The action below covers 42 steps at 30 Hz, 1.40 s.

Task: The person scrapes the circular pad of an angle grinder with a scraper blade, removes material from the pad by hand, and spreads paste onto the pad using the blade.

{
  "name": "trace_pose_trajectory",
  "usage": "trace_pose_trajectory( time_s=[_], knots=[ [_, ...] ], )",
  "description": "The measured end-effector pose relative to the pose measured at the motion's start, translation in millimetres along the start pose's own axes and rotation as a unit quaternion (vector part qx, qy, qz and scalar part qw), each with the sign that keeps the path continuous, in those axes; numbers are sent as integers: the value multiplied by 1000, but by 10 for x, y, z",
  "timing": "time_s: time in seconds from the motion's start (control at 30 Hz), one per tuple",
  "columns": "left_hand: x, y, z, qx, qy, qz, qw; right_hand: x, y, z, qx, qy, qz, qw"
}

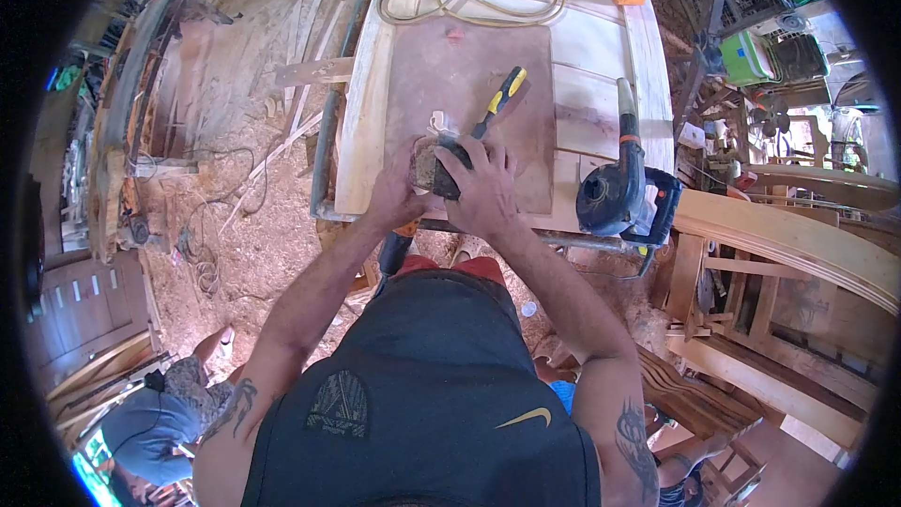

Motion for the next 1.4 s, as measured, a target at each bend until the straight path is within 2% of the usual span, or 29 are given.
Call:
trace_pose_trajectory(
  time_s=[0.17, 0.27, 0.4, 0.9, 1.0, 1.17, 1.27, 1.4],
  knots=[
    [-10, -34, 25, 3, 20, 40, 999, 179, 134, 15, 28, -14, 28, 999],
    [-9, -33, 26, 14, 24, 1, 1000, 30, -15, 3, 19, -12, -17, 1000],
    [-44, -44, 76, -1, 21, -13, 1000, 76, 25, -14, 12, -17, 14, 1000],
    [-62, -73, 155, -1, 13, 3, 1000, 52, -150, -59, 43, -40, -23, 998],
    [-66, -66, 139, -12, 18, 6, 1000, 135, -51, -54, 23, -11, 13, 1000],
    [61, -89, 97, 1, 56, 2, 998, 80, -111, -52, 48, -24, -5, 999],
    [79, -90, 127, -19, 11, -3, 1000, 107, -86, -99, 45, -30, 7, 999],
    [250, -180, 80, 22, 32, 55, 998, -51, -215, -105, 27, -16, -18, 999]
  ],
)
Point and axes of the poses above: each hand's wrist, its own y-axis away from the middle knuckle, its own z-axis out of the back of the hand, x = y × z, the point moved 9 cm from there along -y, towards the middle knuckle, and after that the axes turned 10 degrees about z, right-handed, at the moved point
